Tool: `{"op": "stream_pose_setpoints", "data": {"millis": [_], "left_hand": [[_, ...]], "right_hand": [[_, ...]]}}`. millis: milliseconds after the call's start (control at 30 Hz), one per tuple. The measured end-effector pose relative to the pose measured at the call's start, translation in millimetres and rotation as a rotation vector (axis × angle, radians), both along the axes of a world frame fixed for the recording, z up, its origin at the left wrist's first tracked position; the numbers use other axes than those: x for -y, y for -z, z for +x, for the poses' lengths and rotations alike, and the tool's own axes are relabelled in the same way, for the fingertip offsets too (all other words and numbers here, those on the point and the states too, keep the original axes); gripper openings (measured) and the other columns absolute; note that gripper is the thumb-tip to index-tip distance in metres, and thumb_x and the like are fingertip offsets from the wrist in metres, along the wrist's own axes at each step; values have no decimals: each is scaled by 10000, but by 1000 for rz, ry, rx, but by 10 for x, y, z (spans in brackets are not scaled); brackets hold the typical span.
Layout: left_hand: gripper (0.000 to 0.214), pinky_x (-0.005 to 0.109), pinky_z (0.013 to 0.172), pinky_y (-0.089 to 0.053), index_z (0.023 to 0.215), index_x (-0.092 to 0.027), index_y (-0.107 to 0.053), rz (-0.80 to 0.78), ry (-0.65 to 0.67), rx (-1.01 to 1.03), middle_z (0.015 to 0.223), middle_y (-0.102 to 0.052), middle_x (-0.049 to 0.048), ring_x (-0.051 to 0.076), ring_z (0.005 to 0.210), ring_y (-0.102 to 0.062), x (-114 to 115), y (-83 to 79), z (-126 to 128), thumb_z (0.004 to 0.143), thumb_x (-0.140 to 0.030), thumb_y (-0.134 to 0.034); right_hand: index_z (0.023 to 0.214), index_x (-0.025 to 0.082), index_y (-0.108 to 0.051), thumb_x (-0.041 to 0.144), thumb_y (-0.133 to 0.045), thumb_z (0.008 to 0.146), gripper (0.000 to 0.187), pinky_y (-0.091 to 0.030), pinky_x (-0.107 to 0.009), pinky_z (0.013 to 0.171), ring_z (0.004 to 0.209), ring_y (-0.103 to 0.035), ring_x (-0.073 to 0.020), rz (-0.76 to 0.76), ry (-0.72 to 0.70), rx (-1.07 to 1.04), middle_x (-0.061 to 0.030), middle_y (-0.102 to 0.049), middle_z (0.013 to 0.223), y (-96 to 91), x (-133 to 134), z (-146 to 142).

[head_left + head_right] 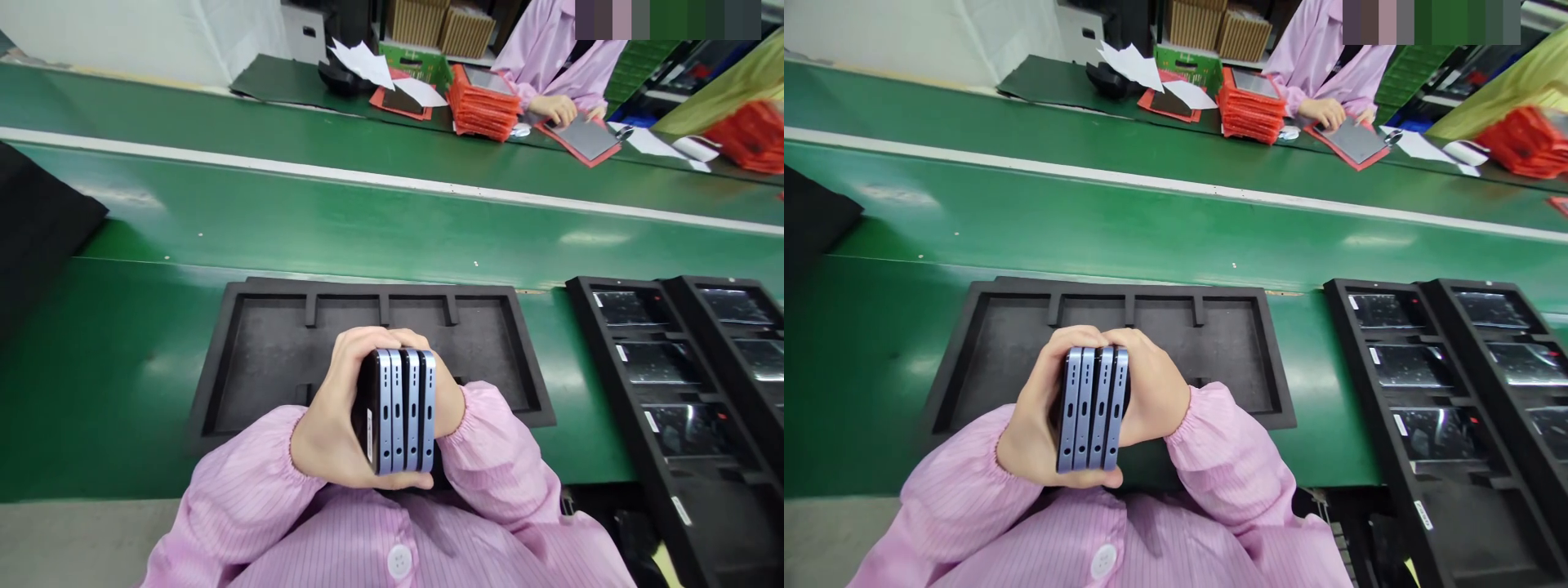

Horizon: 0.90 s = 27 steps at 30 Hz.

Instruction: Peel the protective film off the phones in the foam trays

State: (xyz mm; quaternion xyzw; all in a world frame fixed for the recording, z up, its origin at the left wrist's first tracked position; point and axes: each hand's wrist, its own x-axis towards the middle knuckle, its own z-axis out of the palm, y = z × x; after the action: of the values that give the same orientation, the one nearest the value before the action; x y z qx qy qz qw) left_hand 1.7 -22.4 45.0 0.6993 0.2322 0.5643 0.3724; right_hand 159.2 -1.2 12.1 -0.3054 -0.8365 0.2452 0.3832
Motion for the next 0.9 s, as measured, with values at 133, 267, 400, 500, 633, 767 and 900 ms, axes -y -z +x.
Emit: {"op": "stream_pose_setpoints", "data": {"millis": [133, 267, 400, 500, 633, 767, 900], "left_hand": [[778, 514, 908, -521, 1296, -298, -454, 2, -98, 47, 1130, -464, 74, 323, 1059, -547, 47, 29, 13, 704, -630, -836], [817, 525, 932, -520, 1285, -298, -445, 1, -108, -2, 1126, -449, 75, 326, 1068, -523, 17, 80, -22, 671, -685, -820], [894, 545, 949, -510, 1306, -275, -424, 14, -55, -17, 1156, -438, 100, 333, 1095, -515, -48, 105, -68, 635, -655, -876], [901, 543, 959, -497, 1309, -267, -425, -6, -46, -11, 1177, -433, 111, 333, 1108, -506, -66, 112, -82, 635, -654, -880], [908, 540, 970, -488, 1312, -273, -432, -14, -45, -3, 1192, -438, 112, 332, 1112, -502, -68, 119, -84, 623, -657, -883], [914, 534, 961, -492, 1310, -271, -445, 14, -61, 9, 1166, -445, 104, 328, 1095, -508, -61, 113, -66, 607, -643, -897], [864, 498, 915, -521, 1282, -265, -477, 76, -87, 72, 1131, -466, 84, 312, 1050, -535, -41, 92, -34, 611, -604, -901]], "right_hand": [[1308, 216, -416, 558, -711, 757, 712, -593, -372, 902, 1032, -681, -229, 63, -73, -125, -94, -649, 1153, -132, 2, 15], [1330, 234, -398, 583, -706, 767, 730, -586, -369, 859, 1002, -679, -234, 83, -31, -136, -85, -642, 1141, -153, -6, 11], [1345, 230, -378, 579, -727, 748, 774, -579, -382, 819, 958, -671, -235, 104, -13, -141, -85, -630, 1127, -110, -13, -12], [1330, 230, -365, 531, -770, 696, 811, -575, -394, 852, 995, -662, -249, 70, -13, -122, -95, -614, 1151, -106, -15, -20], [1332, 239, -340, 513, -803, 674, 850, -550, -414, 889, 1009, -646, -259, 18, -50, -130, -98, -595, 1153, -112, -17, -18], [1337, 252, -335, 512, -818, 672, 862, -532, -407, 909, 1022, -628, -253, -7, -86, -171, -97, -573, 1175, -97, -15, -14], [1362, 268, -306, 494, -877, 601, 977, -523, -399, 981, 1110, -604, -257, -38, -143, -174, -101, -542, 1230, -70, -20, -17]]}}
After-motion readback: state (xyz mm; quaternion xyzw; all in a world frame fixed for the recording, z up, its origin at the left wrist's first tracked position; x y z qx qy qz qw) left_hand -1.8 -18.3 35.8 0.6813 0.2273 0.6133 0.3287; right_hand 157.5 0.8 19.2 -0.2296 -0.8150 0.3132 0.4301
